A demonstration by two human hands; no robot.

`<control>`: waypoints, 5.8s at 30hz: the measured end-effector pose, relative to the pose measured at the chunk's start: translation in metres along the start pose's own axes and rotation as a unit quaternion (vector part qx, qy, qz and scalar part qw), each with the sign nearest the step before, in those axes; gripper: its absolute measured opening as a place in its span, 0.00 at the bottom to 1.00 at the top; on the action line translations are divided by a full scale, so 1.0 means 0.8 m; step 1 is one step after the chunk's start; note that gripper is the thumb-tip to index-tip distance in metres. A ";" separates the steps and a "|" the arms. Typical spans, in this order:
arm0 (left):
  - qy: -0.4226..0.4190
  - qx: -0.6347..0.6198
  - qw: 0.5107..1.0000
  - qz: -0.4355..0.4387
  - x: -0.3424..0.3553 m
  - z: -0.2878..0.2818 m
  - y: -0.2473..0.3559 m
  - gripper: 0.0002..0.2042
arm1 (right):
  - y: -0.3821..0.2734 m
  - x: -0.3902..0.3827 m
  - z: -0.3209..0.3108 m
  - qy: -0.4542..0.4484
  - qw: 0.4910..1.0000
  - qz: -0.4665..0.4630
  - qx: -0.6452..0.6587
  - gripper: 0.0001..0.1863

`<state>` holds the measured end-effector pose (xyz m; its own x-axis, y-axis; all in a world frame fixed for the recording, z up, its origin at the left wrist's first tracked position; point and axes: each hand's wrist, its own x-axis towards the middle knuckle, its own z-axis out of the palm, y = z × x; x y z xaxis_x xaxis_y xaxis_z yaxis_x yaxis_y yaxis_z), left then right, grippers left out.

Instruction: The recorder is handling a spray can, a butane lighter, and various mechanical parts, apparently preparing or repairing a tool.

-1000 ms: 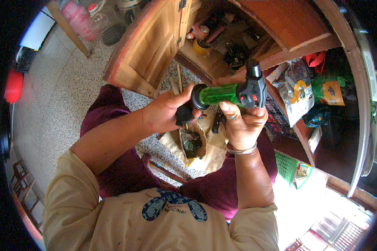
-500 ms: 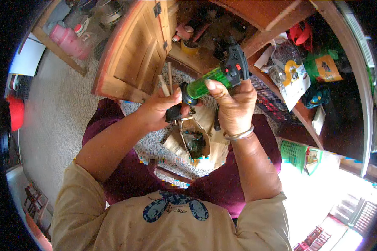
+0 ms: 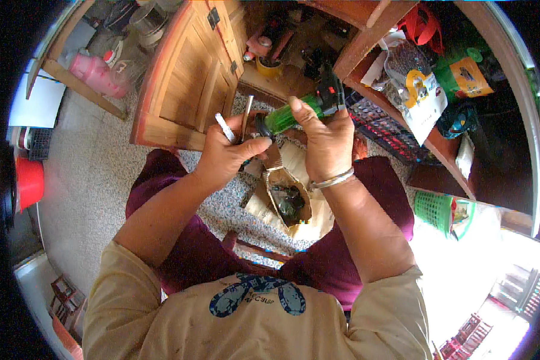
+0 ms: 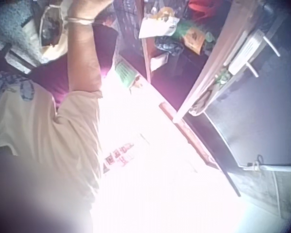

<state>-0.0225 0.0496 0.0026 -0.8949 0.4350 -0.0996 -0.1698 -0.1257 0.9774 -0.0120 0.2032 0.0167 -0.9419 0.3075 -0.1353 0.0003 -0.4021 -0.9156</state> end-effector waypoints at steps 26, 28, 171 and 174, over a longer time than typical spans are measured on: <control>0.040 -0.138 0.988 -0.058 -0.001 -0.011 -0.011 0.11 | 0.008 0.000 -0.003 -0.068 0.995 0.047 0.061 0.14; 0.028 -0.149 0.985 -0.082 -0.001 -0.014 -0.015 0.11 | 0.000 0.000 -0.004 -0.077 0.995 0.047 0.039 0.11; 0.013 -0.123 0.961 -0.248 -0.012 -0.032 -0.039 0.10 | 0.364 -0.103 -0.208 -0.357 0.563 0.252 -0.702 0.31; 0.045 -0.112 0.963 -0.241 -0.017 -0.035 -0.039 0.11 | 0.337 -0.091 -0.173 -0.303 0.611 0.271 -0.679 0.27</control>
<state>-0.0163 0.0225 -0.0319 -0.7211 0.4125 -0.5567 -0.6495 -0.1227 0.7504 0.1033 0.1917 -0.2727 -0.6313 -0.0948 -0.7697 0.2587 0.9099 -0.3242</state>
